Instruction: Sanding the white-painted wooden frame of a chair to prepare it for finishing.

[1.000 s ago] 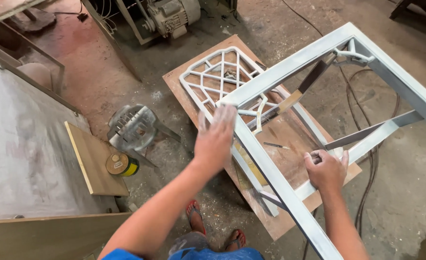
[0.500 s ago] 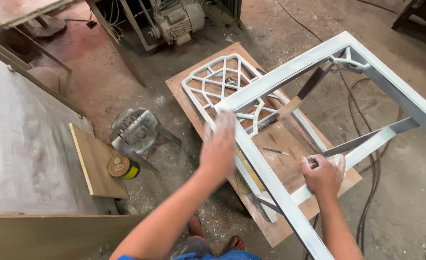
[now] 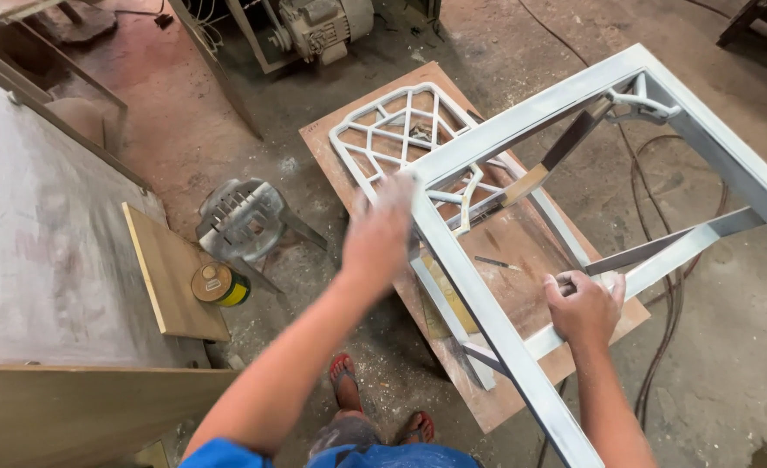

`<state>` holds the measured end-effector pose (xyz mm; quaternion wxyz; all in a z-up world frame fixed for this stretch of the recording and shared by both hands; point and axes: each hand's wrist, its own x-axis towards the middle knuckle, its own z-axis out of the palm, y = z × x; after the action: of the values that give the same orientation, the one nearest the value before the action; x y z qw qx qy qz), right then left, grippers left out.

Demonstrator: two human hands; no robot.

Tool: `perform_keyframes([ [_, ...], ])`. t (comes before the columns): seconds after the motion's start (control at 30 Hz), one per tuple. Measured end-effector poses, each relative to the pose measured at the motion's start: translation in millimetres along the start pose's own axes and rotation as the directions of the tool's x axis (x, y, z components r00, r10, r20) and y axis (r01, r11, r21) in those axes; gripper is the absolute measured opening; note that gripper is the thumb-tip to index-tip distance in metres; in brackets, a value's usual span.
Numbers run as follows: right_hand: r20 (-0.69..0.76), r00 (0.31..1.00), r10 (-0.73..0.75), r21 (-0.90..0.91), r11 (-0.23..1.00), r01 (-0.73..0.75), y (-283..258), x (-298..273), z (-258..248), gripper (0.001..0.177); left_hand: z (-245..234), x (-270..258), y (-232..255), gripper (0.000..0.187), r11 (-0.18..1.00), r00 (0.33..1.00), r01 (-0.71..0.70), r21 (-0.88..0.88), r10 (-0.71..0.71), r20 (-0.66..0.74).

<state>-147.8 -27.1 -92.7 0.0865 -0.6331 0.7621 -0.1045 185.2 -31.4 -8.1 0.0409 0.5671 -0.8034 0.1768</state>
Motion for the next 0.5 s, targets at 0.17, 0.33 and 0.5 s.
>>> perform_keyframes([
  [0.17,-0.007,1.0,0.015,0.009,1.0,-0.015,0,1,2,0.055,-12,-17,25,0.079,0.994,0.998,0.06,-0.095,-0.062,-0.018],
  [0.33,-0.039,0.999,-0.001,-0.01,1.0,0.001,1,1,5,0.049,-7,-11,11,0.089,0.96,1.0,0.016,-0.278,-0.015,0.006],
  [0.5,-0.052,0.999,0.007,0.008,1.0,-0.007,3,5,8,0.047,-14,10,0,0.087,0.98,0.987,0.145,-0.136,-0.133,0.095],
])
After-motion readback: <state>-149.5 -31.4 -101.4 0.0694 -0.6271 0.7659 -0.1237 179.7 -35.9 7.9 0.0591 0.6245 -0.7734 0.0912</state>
